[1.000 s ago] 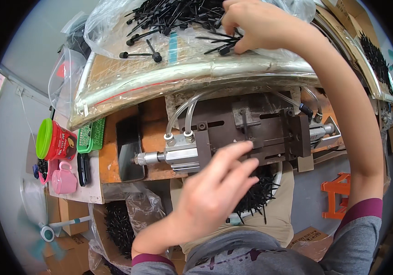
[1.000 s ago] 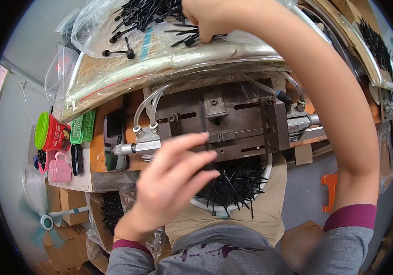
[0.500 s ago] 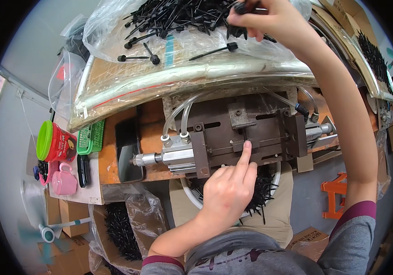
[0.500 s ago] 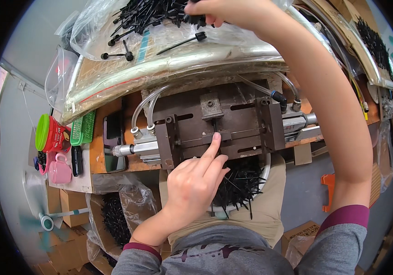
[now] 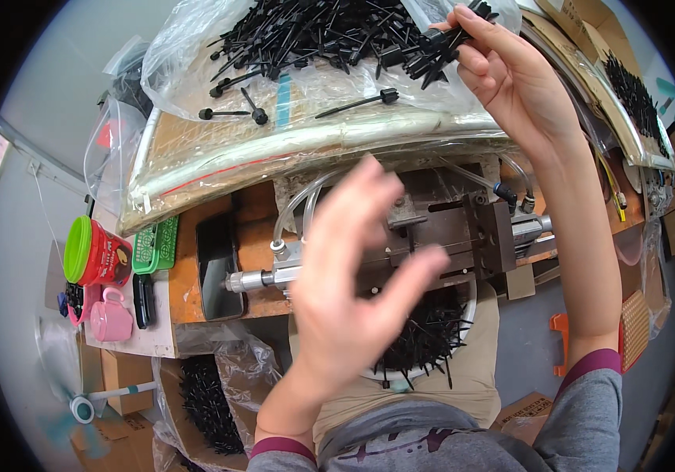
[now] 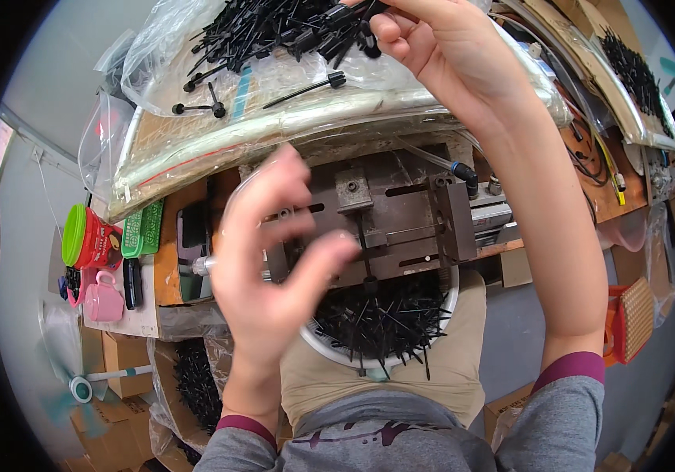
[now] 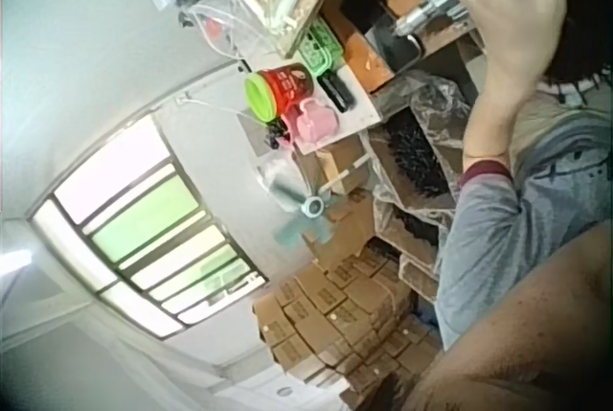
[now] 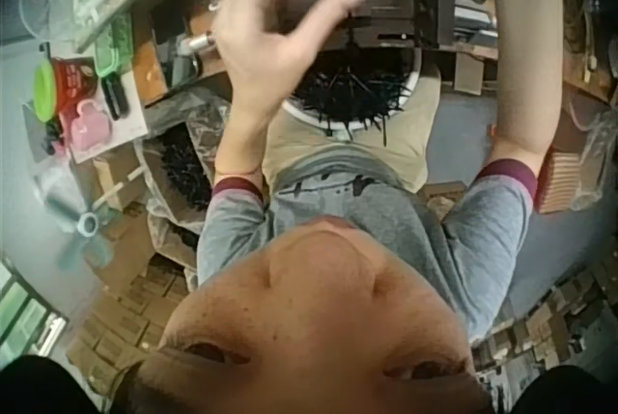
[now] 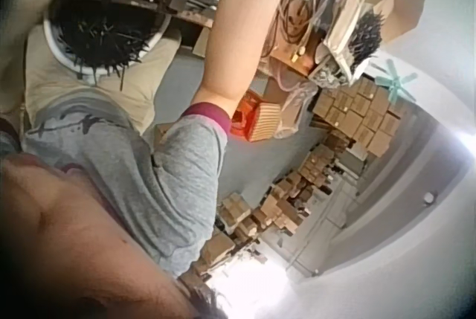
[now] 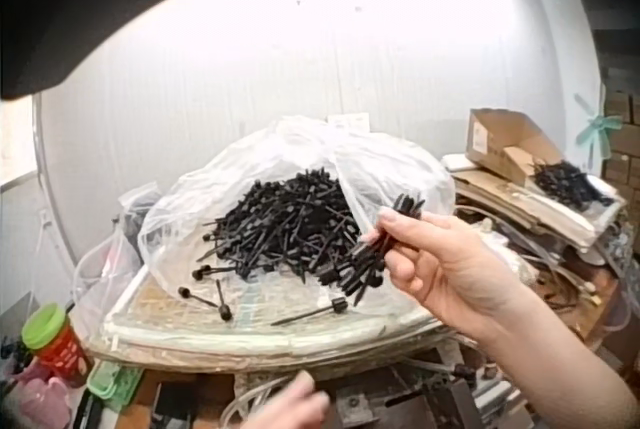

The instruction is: Assembling small black plastic fasteners by hand and using a pneumatic press.

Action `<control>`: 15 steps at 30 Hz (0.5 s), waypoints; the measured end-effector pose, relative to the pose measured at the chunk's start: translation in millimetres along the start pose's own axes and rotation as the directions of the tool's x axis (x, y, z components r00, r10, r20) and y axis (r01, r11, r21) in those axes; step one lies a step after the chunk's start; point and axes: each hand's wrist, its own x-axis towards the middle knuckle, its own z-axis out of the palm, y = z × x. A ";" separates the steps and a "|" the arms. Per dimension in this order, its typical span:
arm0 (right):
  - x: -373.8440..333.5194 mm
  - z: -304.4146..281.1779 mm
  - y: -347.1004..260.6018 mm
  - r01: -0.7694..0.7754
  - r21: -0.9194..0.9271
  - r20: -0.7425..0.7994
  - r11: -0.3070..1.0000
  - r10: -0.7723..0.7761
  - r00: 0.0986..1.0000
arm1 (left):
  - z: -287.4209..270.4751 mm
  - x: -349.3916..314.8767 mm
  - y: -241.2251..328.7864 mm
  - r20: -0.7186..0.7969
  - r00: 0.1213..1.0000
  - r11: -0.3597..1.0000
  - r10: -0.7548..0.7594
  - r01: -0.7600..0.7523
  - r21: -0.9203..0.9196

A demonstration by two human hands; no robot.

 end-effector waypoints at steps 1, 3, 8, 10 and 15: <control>0.7 1.3 1.5 0.015 0.027 0.012 1.000 -0.015 1.000 | 0.0 13.8 -5.5 -0.083 0.996 0.997 -0.017 0.011 -0.073; 6.0 6.8 4.3 0.044 0.078 0.032 0.996 -0.047 0.998 | 5.5 44.1 -17.9 -0.151 0.989 0.998 -0.003 -0.007 -0.068; 23.9 32.1 20.1 -0.028 0.194 0.097 0.981 0.010 0.995 | 12.9 109.3 -44.6 -0.029 0.999 0.979 0.014 -0.008 0.202; 20.5 31.0 21.4 -0.056 0.239 0.154 0.969 0.019 0.988 | 8.4 121.3 -30.9 0.167 0.976 0.989 -0.137 0.144 -0.029; 58.1 16.1 39.1 0.121 0.251 -0.041 0.960 -0.114 0.993 | 22.1 119.7 -54.6 -0.057 0.994 0.905 -0.097 0.064 -0.421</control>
